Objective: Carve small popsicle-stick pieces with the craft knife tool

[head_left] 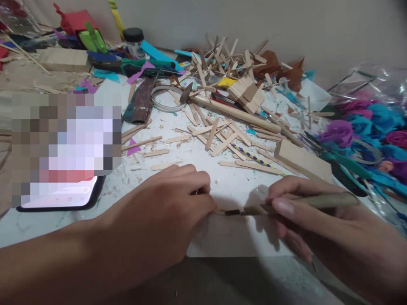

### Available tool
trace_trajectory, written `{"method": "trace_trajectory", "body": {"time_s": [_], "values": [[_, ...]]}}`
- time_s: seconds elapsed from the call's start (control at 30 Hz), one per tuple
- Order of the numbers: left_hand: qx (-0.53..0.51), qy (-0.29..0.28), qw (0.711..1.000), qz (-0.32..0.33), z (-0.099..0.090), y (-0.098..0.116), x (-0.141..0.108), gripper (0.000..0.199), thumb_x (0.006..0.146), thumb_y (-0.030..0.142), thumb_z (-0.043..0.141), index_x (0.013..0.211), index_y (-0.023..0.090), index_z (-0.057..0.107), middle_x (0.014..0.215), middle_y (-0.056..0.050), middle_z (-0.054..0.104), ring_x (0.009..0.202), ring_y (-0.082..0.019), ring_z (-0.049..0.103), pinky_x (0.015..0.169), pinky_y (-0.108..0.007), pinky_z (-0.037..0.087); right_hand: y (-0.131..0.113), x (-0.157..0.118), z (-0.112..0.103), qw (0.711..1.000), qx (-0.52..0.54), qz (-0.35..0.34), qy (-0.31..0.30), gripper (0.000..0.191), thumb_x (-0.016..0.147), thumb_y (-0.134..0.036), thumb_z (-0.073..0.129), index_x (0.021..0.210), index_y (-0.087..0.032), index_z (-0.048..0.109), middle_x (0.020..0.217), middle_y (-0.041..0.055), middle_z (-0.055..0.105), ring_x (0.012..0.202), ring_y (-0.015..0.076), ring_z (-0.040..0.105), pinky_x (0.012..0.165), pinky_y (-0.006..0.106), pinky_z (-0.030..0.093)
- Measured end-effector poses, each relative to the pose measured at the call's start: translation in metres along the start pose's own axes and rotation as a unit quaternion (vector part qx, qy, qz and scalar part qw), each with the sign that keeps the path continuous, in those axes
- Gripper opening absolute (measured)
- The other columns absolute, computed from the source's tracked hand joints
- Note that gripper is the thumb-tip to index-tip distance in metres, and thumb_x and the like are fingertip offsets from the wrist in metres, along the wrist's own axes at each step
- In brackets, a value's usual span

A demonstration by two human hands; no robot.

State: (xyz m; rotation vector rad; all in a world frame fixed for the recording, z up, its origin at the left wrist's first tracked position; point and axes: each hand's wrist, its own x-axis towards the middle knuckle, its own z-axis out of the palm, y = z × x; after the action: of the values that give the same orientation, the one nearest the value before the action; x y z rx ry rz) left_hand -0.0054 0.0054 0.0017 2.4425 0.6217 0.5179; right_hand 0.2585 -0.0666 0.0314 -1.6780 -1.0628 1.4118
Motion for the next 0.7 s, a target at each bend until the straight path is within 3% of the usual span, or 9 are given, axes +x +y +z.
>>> {"method": "trace_trajectory", "body": {"time_s": [0.1, 0.2, 0.7], "values": [[0.003, -0.007, 1.0, -0.009, -0.001, 0.0, 0.0, 0.033, 0.108, 0.01, 0.049, 0.1, 0.018, 0.08, 0.09, -0.002, 0.069, 0.083, -0.019, 0.058, 0.08, -0.036, 0.041, 0.0, 0.005, 0.0, 0.999, 0.02, 0.023, -0.042, 0.028, 0.092, -0.047, 0.083, 0.087, -0.02, 0.082, 0.067, 0.0059, 0.077, 0.05, 0.0126, 0.063, 0.046, 0.02, 0.049], [-0.014, -0.014, 1.0, -0.011, -0.001, 0.0, 0.001, 0.036, 0.108, 0.011, 0.049, 0.086, 0.017, 0.077, 0.089, -0.003, 0.067, 0.084, -0.019, 0.056, 0.079, -0.036, 0.041, -0.001, 0.006, 0.001, 0.998, 0.037, 0.028, -0.04, 0.028, 0.093, -0.047, 0.083, 0.089, -0.02, 0.083, 0.071, 0.0078, 0.079, 0.054, 0.0145, 0.066, 0.046, 0.02, 0.05], [-0.024, -0.002, 1.0, -0.002, 0.001, -0.001, 0.002, 0.037, 0.106, 0.003, 0.048, 0.087, 0.017, 0.077, 0.086, -0.001, 0.065, 0.08, -0.015, 0.056, 0.073, -0.031, 0.04, 0.025, -0.017, 0.01, 0.982, 0.133, 0.125, 0.04, 0.027, 0.081, -0.043, 0.094, 0.095, -0.02, 0.09, 0.084, 0.012, 0.081, 0.072, 0.022, 0.075, 0.061, 0.027, 0.064]]}}
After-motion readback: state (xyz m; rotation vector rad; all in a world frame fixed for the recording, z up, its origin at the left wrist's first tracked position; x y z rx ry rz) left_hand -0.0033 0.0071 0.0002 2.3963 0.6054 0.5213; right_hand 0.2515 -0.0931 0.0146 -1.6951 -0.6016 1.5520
